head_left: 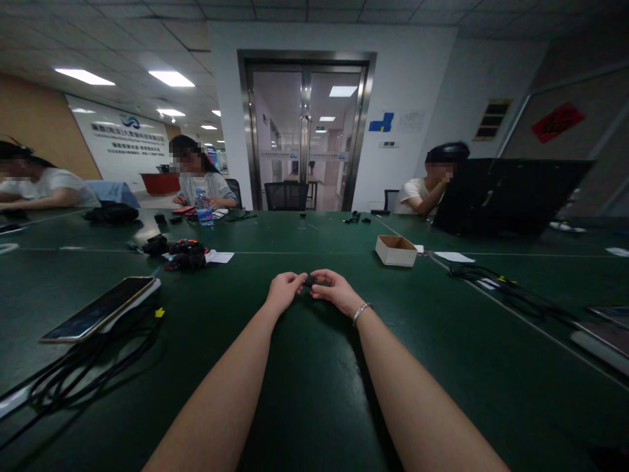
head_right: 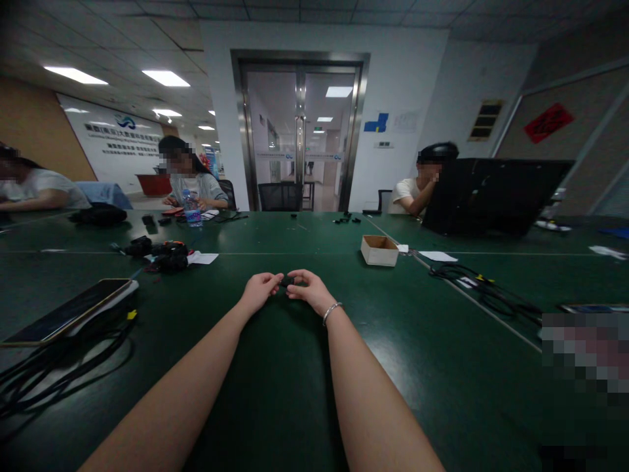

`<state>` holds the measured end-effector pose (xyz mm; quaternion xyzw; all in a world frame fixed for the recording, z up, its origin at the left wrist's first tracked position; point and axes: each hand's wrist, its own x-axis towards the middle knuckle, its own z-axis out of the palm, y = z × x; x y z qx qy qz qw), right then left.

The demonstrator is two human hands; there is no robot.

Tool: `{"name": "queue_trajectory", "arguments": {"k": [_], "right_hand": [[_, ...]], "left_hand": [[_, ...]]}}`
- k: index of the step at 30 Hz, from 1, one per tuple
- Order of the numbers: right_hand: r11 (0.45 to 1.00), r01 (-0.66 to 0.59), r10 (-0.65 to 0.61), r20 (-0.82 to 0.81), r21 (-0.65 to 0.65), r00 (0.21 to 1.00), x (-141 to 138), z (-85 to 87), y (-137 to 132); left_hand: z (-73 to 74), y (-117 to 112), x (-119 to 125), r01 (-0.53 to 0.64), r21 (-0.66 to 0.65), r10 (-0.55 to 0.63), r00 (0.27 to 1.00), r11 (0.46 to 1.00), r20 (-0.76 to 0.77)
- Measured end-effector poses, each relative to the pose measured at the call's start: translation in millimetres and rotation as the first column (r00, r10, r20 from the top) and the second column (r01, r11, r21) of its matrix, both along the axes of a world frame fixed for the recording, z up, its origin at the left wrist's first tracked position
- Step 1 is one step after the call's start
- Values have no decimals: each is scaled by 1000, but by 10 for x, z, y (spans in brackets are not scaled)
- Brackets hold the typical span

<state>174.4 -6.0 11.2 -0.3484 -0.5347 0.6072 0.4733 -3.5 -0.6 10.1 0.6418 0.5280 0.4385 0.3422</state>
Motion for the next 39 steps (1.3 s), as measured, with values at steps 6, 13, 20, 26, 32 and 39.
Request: {"name": "queue_trajectory", "arguments": {"k": [6,13,20,26,32,39], "right_hand": [[999,-4,3,36,34,999,-3,-30,11],[997,1,1,29,-72,1000,-33,18,11],[991,18,-20,-11,-135,1000,-44,82,-25],[991,-19,12,-58,-130,998,-33,92,-36],[994,-18,10,-75,-109,997,-63,75,-96],[988,-14,36,143,-152,989,167,512,-316]], "left_hand": [[119,-122,24,-129,7,127,965,992,-229],[164,-182,29,-111,31,115,971,993,-212],[93,-117,57,11,218,-14,1000,976,13],[104,-70,118,22,112,-59,937,993,345],[153,-145,305,131,-8,-117,910,991,397],[351,-598,9,194,-9,-193,980,981,38]]}}
